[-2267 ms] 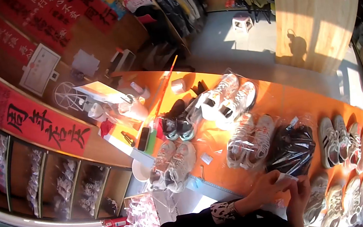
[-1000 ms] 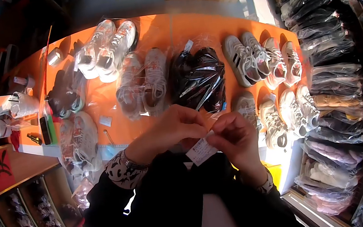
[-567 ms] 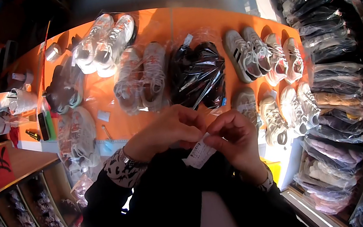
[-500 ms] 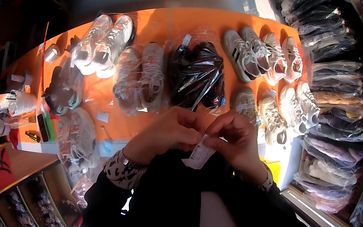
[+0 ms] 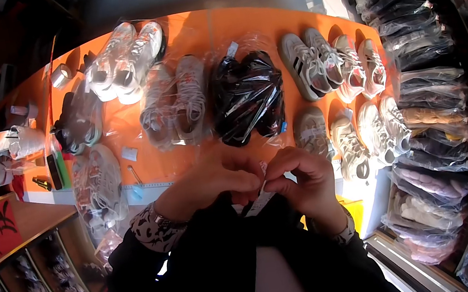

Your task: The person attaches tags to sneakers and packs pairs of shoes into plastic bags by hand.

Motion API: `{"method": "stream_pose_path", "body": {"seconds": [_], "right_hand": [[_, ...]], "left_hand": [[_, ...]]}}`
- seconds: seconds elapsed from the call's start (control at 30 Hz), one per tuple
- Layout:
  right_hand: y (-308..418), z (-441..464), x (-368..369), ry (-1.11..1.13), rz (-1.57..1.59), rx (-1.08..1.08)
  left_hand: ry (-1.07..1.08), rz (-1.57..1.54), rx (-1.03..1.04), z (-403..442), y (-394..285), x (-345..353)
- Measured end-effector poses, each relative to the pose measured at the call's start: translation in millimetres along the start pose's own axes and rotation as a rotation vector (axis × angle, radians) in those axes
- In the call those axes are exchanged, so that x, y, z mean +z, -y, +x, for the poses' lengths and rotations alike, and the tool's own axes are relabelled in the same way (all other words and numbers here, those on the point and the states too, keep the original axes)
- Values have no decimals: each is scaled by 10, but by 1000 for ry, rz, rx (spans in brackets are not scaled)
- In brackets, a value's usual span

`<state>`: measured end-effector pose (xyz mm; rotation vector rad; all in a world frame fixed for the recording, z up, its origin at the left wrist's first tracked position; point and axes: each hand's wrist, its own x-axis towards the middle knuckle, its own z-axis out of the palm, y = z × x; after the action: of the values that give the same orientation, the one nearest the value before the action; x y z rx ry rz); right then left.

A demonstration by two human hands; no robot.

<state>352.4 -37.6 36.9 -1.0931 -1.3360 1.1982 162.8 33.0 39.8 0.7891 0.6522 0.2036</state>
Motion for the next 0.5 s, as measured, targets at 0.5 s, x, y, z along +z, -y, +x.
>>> {"method": "stream_pose_path", "body": {"seconds": [0.5], "right_hand": [[35,0,-28,44,-119,1]], "left_hand": [[-66,96,19,-24,-83,37]]}}
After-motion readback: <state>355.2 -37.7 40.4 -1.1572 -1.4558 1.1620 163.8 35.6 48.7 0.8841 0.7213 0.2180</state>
